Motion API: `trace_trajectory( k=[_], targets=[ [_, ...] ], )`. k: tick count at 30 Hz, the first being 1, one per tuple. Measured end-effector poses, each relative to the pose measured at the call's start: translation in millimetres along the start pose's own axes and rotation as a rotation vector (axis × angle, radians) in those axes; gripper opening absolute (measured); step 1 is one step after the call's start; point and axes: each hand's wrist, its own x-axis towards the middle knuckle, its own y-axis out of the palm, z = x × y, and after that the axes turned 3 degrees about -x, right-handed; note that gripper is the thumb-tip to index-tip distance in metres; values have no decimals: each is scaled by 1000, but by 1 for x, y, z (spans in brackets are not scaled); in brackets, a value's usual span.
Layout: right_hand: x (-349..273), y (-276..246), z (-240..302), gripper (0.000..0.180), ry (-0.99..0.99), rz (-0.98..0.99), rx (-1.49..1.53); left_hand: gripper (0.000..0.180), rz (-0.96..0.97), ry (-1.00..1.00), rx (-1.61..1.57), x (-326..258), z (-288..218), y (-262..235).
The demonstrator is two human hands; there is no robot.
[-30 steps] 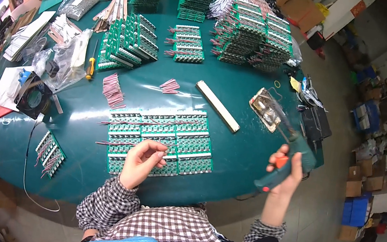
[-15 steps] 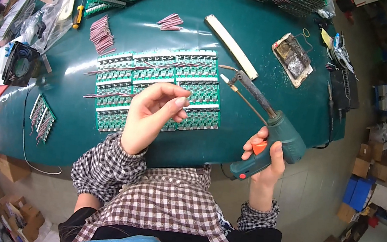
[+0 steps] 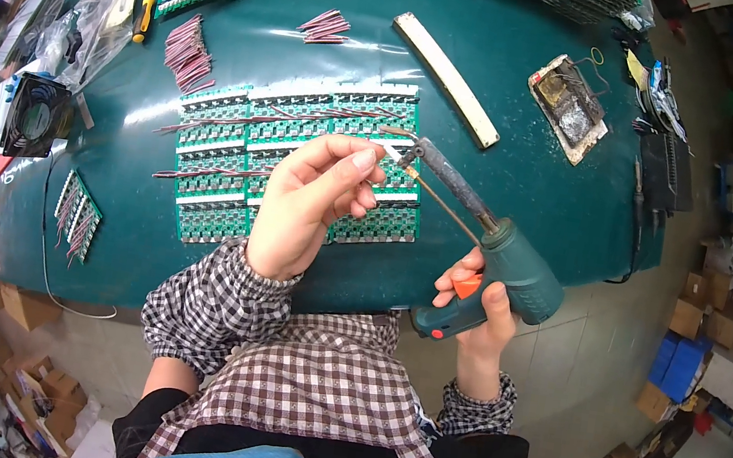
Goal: The person solders wires onto circuit boards using a soldering gun, picking up and positioning wires and circuit boards by hand.
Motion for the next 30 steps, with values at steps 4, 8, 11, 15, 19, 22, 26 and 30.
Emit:
trace_trajectory(
  k=[4,8,11,15,19,22,26,30],
  targets=[
    [-2,3,0,49,26,-8,-171,17,16,-67,-78,2,0,-2],
    [-4,6,-2,48,25,-26,-205,16,-3,-112,-132,2,0,-1],
    [-4,4,-4,48,23,-28,-218,14,-16,-146,-183,3,0,-1],
    [-5,1,-8,42,4,-27,-108,13,-19,-167,-202,5,4,-6],
    [-7,2,-10,46,12,-39,-222,15,-23,-171,-177,6,7,-7],
    [2,-5,-8,45,-47,-89,-150,21,-87,-172,-46,2,2,-6],
    [19,-32,-1,41,-53,-151,142,18,-2,-111,85,-7,-10,-13],
    [32,-60,-7,39,-129,-299,292,16,55,14,295,-15,-15,-28]
  ],
)
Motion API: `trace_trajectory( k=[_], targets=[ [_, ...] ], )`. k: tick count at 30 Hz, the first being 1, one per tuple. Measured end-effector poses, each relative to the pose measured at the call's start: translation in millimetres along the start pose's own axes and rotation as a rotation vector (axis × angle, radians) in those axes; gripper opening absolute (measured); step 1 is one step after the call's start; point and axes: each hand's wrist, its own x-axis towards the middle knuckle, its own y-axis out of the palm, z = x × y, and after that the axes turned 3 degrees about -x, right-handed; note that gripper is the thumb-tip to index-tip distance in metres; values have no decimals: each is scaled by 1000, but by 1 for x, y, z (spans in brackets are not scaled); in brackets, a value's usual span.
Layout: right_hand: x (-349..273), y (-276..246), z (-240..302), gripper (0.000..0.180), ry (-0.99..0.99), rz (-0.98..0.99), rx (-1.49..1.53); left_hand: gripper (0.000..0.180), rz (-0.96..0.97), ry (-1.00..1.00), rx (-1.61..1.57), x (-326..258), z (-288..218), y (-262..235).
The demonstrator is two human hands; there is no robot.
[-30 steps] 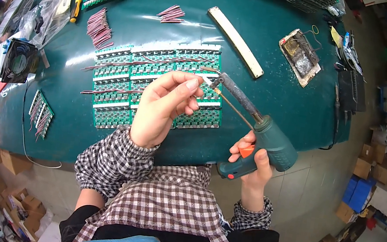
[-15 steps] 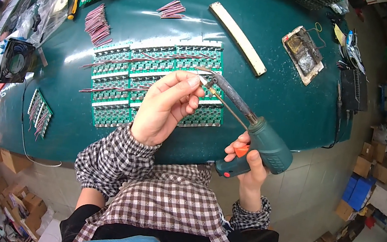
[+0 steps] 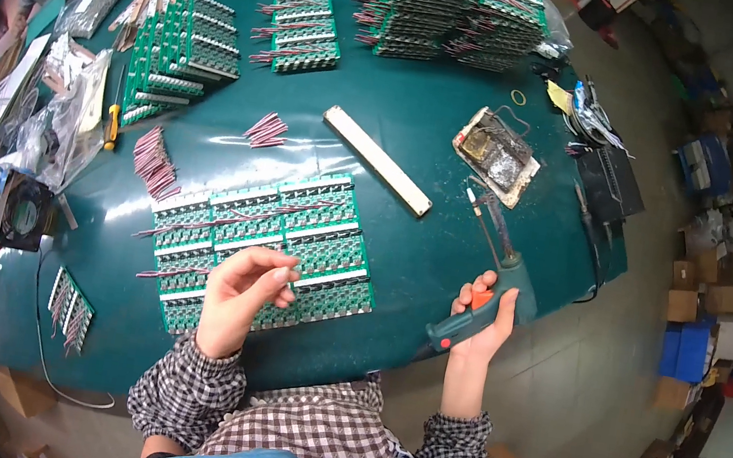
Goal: The person solders wires onto circuit boards using a soldering gun, picking up and positioning wires and circuit boards by hand.
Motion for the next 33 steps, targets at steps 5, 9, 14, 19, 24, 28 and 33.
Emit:
trace_trajectory(
  k=[5,9,14,19,24,28,33],
  targets=[
    [9,-16,-8,38,0,77,192,25,-63,73,56,4,4,-9],
    [10,-17,-10,39,-18,40,142,39,-94,41,32,2,5,-9],
    [11,-16,-11,40,-32,13,122,18,-89,-4,-19,-1,4,-11],
    [11,-18,-10,40,11,-25,115,15,-14,586,-129,-31,-36,-10],
    [12,-23,-10,38,3,-65,70,5,721,931,-469,-55,-99,-12],
    [12,-19,-9,38,-2,-53,49,9,931,1085,-494,-56,-111,4],
    [9,-15,-5,38,-11,-95,32,21,845,1153,-497,-60,-112,15]
  ],
)
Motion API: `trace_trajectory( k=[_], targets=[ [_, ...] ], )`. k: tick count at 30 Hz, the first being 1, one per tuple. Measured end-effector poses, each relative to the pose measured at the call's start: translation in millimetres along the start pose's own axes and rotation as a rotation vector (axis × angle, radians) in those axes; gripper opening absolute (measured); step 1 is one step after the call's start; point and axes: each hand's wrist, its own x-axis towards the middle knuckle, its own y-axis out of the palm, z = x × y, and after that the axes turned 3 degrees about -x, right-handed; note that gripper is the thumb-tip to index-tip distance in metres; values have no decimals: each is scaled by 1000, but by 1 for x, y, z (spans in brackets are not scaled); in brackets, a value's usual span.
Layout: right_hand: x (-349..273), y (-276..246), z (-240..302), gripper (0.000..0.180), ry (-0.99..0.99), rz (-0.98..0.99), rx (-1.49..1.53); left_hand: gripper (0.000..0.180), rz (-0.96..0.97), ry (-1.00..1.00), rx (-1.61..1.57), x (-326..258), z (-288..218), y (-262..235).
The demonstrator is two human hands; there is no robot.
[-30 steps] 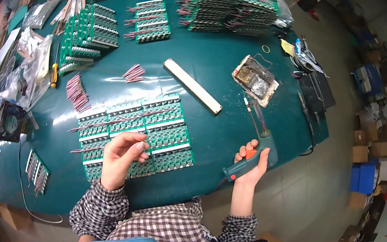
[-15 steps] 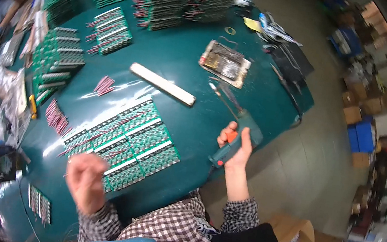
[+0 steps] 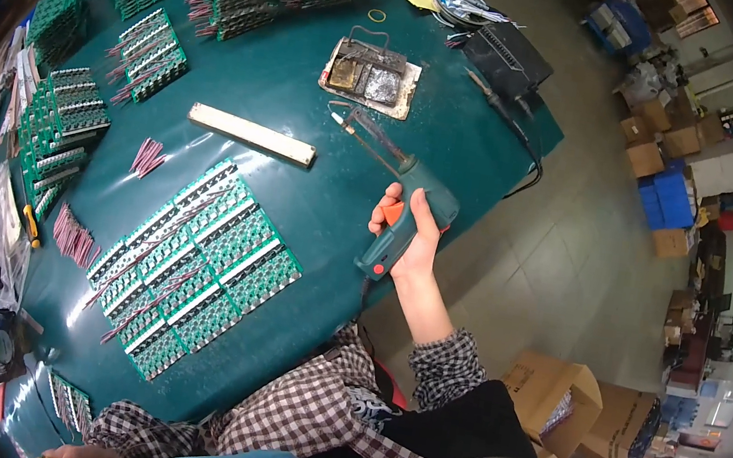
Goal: The person solders wires onto circuit boards using a soldering gun, picking up and positioning wires and circuit boards by hand.
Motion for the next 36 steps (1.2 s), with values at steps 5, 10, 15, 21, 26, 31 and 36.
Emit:
trace_trajectory(
  k=[5,10,15,21,26,31,36],
  targets=[
    [0,7,25,34,-84,-126,-121,33,-60,28,110,-4,-11,9],
    [-12,28,75,30,-462,-92,-567,24,-1,116,252,-1,-5,10],
    [0,40,76,32,-701,-294,-1138,17,46,250,-275,-5,9,14],
    [30,43,60,24,-775,-276,-905,16,-183,-186,137,6,-15,2],
    [24,55,60,24,-611,-252,-1020,20,-835,-357,258,-33,-9,-17],
    [13,60,50,21,-559,-234,-1085,28,-1110,-756,660,-64,20,-36],
    [-28,57,30,29,-470,-26,-919,32,-1088,-917,498,-77,49,-40]
  ],
)
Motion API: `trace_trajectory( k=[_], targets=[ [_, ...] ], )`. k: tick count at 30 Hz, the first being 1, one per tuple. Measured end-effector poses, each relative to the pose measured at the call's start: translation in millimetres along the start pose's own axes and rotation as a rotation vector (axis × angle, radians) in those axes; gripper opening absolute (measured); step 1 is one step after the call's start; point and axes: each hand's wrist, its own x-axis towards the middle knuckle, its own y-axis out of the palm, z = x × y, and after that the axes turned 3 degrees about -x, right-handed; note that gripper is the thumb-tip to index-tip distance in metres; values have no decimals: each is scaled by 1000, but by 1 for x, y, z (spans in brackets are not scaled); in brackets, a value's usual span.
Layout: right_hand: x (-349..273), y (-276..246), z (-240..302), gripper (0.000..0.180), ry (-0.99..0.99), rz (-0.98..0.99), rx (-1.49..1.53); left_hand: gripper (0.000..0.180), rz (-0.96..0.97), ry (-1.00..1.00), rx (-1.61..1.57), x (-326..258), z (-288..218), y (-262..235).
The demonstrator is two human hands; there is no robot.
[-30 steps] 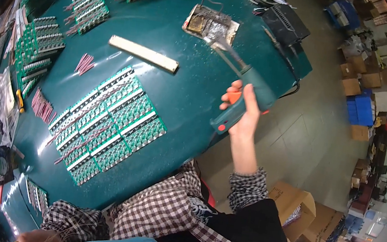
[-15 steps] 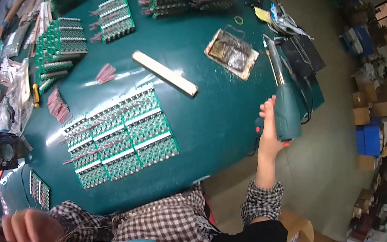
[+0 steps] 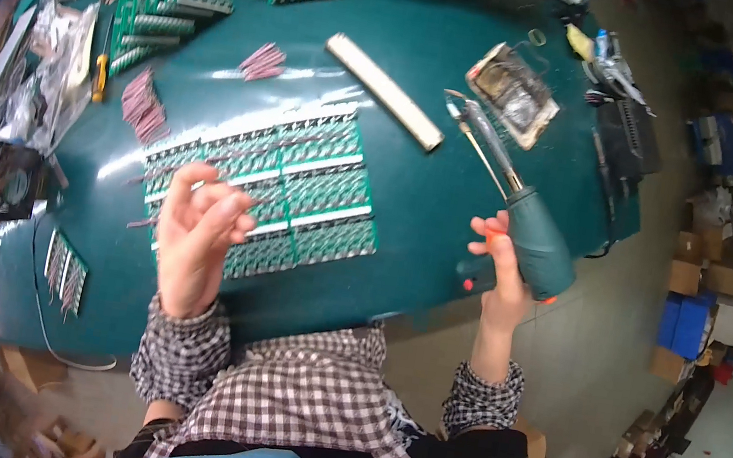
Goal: The person solders wires onto circuit boards using a soldering gun, picking up and positioning wires and circuit boards by hand.
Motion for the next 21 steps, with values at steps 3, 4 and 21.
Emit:
trace_trajectory(
  k=[3,4,21],
  targets=[
    [-17,5,-1,31,275,240,432,26,60,-61,13,3,16,-3],
    [-20,8,-1,32,352,294,543,24,79,-53,22,3,20,-5],
    [-52,29,-6,44,606,415,744,22,81,-156,-78,19,38,-4]
  ],
)
